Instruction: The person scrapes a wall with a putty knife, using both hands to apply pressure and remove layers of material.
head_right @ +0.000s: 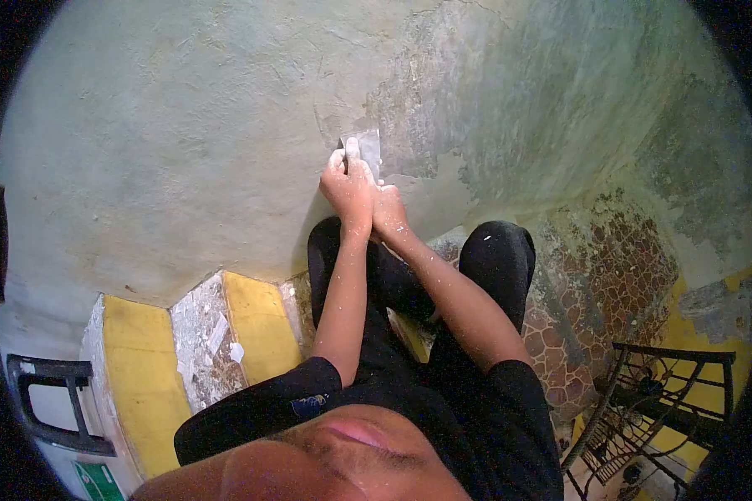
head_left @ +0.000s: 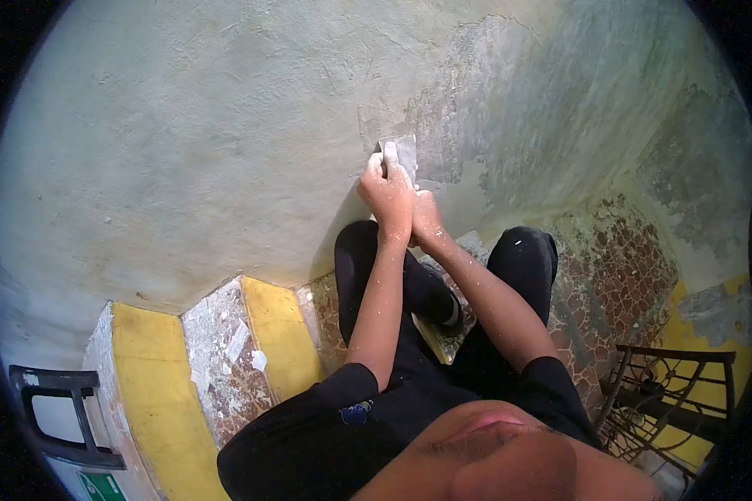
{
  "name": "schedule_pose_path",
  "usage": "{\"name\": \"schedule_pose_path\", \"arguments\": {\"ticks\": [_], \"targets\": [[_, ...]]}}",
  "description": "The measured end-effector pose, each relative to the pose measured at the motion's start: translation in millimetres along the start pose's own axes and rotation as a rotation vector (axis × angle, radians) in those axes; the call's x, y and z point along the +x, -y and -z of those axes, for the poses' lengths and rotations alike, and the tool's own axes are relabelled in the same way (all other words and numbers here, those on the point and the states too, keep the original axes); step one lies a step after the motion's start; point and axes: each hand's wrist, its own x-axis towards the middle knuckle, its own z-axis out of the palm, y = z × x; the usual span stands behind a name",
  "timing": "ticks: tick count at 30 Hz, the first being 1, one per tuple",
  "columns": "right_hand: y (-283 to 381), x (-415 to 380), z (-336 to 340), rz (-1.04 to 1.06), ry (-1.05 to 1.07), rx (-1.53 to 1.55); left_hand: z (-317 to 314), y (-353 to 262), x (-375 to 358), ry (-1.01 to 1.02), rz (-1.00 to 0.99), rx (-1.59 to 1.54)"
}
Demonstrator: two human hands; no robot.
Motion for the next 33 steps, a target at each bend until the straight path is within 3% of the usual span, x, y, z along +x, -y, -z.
{"name": "schedule_pose_path", "arguments": {"ticks": [2, 12, 14, 15, 17, 18, 19, 21, 22, 23, 25, 27, 29, 31, 33], "targets": [[-2, 6, 1, 0.03, -0.027, -0.172, 0, -2, 1, 0.002, 0.004, 0.02], [28, -3, -5, 0.064, -0.04, -0.095, -7, -16, 18, -0.022, -0.032, -0.096], [40, 9, 3, 0.168, -0.04, -0.001, -12, -56, 23, -0.014, -0.054, -0.114], [47, 15, 7, 0.174, -0.039, -0.009, -25, -58, 32, -0.032, -0.169, -0.161], [50, 27, 18, 0.373, 0.062, 0.379, -41, -75, 41, 0.03, -0.218, -0.003], [49, 28, 31, 0.479, 0.211, 0.529, -51, -77, 42, 0.048, -0.249, -0.001], [49, 29, 30, 0.484, 0.213, 0.532, -59, -77, 42, 0.069, -0.282, -0.003], [48, 30, 32, 0.618, -0.053, 0.284, -63, -68, 35, 0.122, -0.291, 0.031], [45, 28, 30, 0.418, -0.077, 0.458, -65, -60, 31, 0.093, -0.267, 0.03], [42, 28, 29, 0.421, -0.085, 0.464, -66, -54, 26, 0.065, -0.241, 0.03], [33, 24, 26, 0.2, -0.088, 0.297, -53, -42, 22, 0.136, -0.136, 0.02], [24, 18, 21, 0.176, -0.081, 0.19, -37, -39, 16, 0.108, -0.094, -0.025], [24, 4, 14, -0.028, -0.066, 0.08, -26, -26, 9, 0.122, -0.01, -0.095], [5, 8, 7, -0.062, -0.065, 0.007, -15, -8, 4, 0.019, -0.063, -0.019], [-18, 15, -1, -0.033, -0.039, -0.112, -1, -14, -2, 0.037, 0.032, 0.01]]}}
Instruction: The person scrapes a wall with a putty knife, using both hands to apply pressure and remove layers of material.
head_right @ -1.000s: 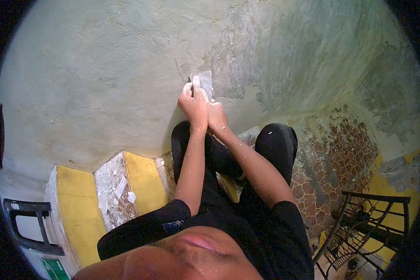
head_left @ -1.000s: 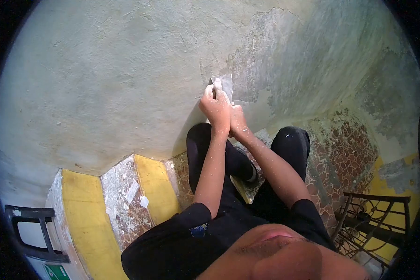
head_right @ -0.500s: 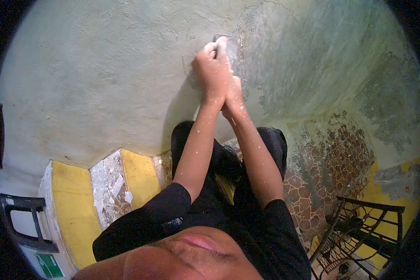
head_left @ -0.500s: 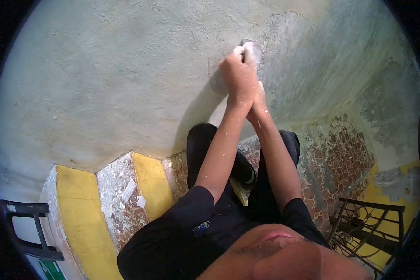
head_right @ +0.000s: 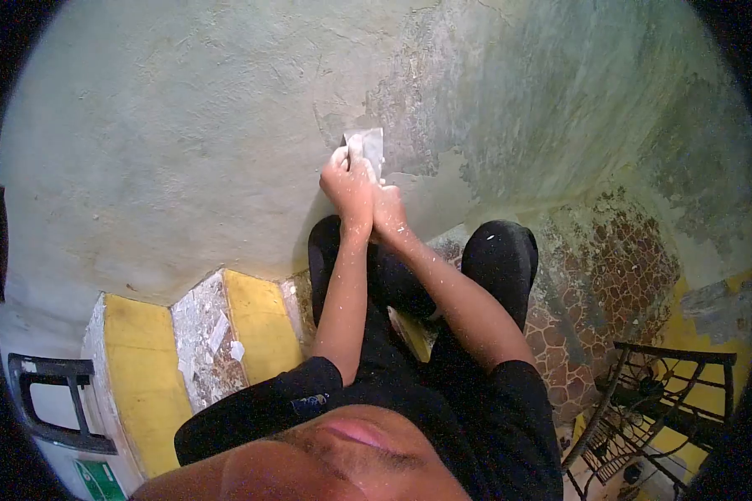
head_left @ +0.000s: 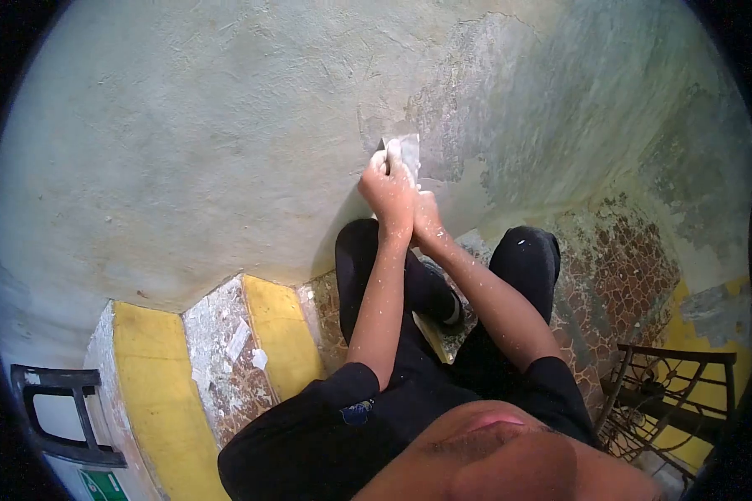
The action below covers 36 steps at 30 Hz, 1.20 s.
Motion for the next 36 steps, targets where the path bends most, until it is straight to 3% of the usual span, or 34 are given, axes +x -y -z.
{"name": "schedule_pose_path", "arguments": {"ticks": [8, 11, 14, 19, 36], "targets": [[4, -5, -6, -0.003, 0.001, 0.043, 8, 9, 2, -0.006, -0.021, 0.0], [10, -8, -4, 0.069, -0.001, -0.153, 8, 11, 3, -0.011, -0.026, -0.018], [17, -15, -1, -0.037, -0.003, -0.038, 8, 12, 5, -0.002, 0.004, -0.032], [15, -15, 2, 0.096, 0.005, -0.109, 5, 11, 5, -0.005, 0.019, -0.015], [41, -29, -4, -0.035, 0.048, 0.095, 4, 10, 15, -0.027, -0.071, -0.039]]}}
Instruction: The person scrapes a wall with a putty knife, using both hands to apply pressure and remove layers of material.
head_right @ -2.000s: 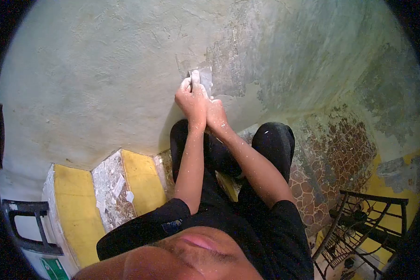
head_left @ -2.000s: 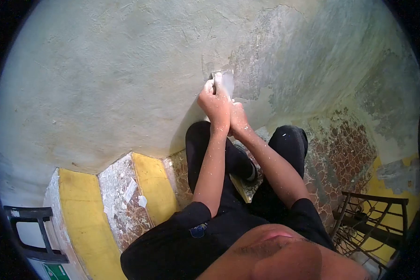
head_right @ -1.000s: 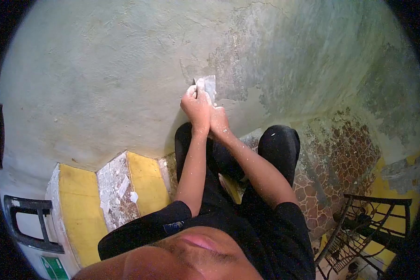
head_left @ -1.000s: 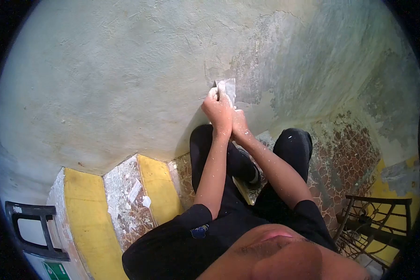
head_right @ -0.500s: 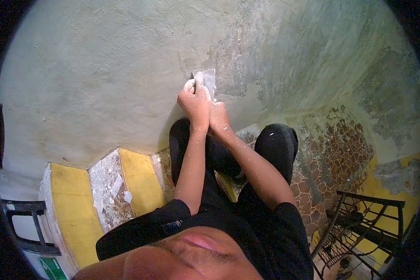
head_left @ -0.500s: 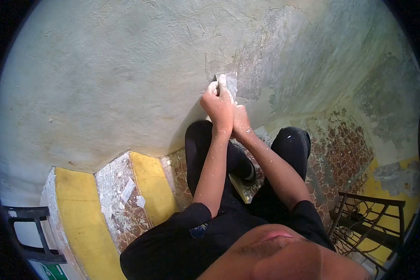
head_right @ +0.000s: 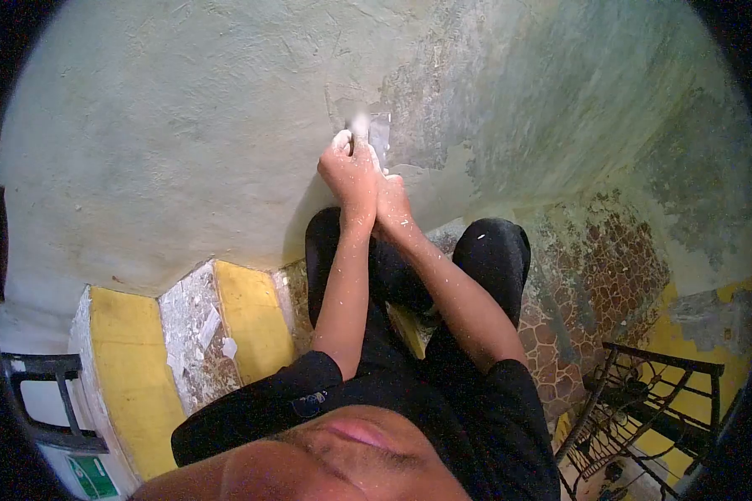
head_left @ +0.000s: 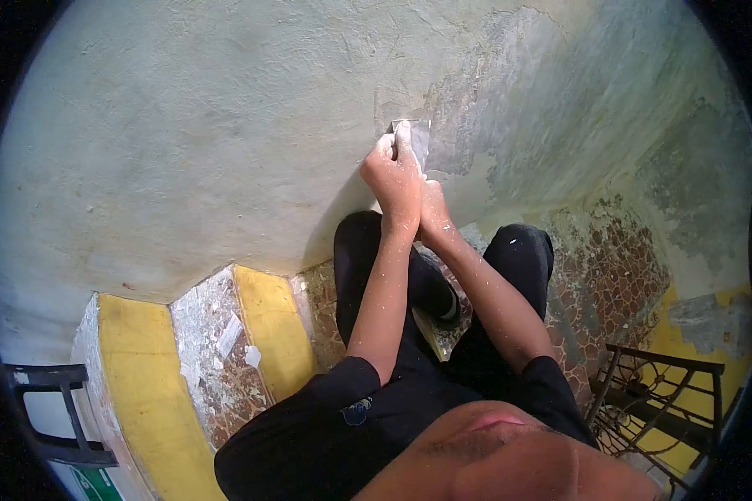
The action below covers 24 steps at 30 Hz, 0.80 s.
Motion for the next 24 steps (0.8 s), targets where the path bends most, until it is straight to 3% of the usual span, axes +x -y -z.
{"name": "schedule_pose_path", "arguments": {"ticks": [4, 17, 19, 20, 24], "targets": [[-7, 5, 2, 0.096, 0.003, -0.042, 0, -2, 1, 0.002, 0.01, 0.022], [-6, 12, -2, 0.016, -0.056, 0.033, -1, -6, 6, 0.018, -0.003, 0.035], [0, 18, -1, 0.297, -0.045, -0.098, -6, -18, 12, 0.024, -0.031, 0.015], [12, 12, -2, 0.209, -0.055, 0.181, -12, -33, 20, 0.014, -0.102, 0.022], [50, 20, 14, 0.279, 0.018, 0.405, -39, -79, 39, 0.023, -0.236, 0.086]]}}
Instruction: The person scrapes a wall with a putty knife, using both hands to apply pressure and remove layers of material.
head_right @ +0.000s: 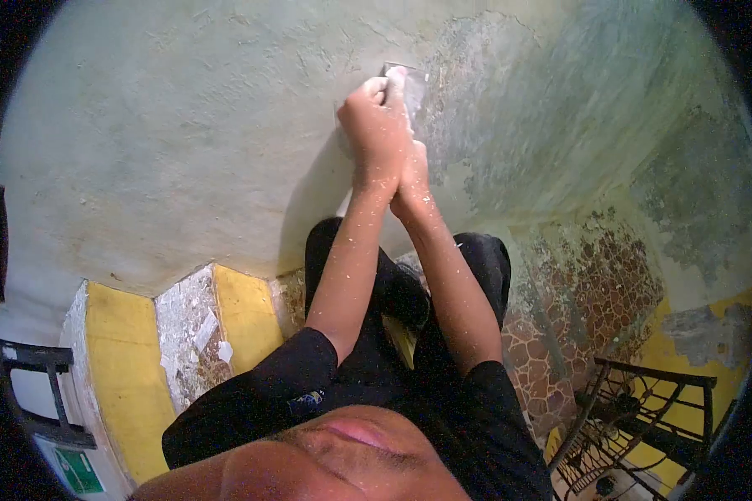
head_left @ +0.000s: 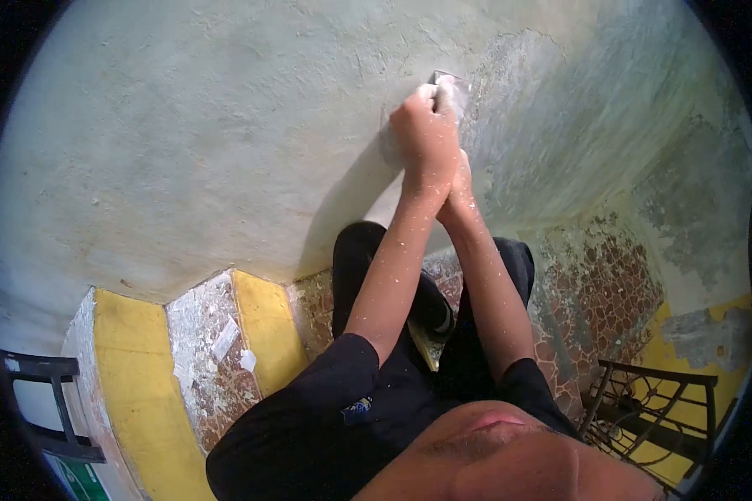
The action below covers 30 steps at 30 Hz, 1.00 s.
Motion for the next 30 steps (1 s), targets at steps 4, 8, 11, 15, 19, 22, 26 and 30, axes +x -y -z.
{"name": "schedule_pose_path", "arguments": {"ticks": [4, 8, 11, 15, 19, 22, 26, 30], "targets": [[-21, 9, 28, 0.505, 0.024, -0.337, -22, 21, -18, 0.078, 0.014, -0.019], [-34, -3, 30, 0.033, -0.093, -0.144, -11, 34, -39, 0.077, 0.168, -0.06], [-34, -19, 25, -0.128, -0.076, -0.322, 4, 38, -47, 0.061, 0.22, -0.069], [-75, -16, 27, -0.121, -0.038, -0.535, 24, 50, -63, 0.025, 0.331, -0.064], [-78, -20, 17, -0.184, -0.046, -0.413, 35, 49, -63, 0.017, 0.361, -0.051], [-73, -19, 15, -0.229, -0.017, -0.354, 31, 61, -58, 0.003, 0.241, -0.031], [-64, -19, 15, -0.182, 0.001, -0.373, 26, 62, -52, -0.006, 0.244, -0.037], [-43, -33, 5, -0.223, -0.003, -0.192, 25, 62, -49, -0.01, 0.238, -0.018]]}}
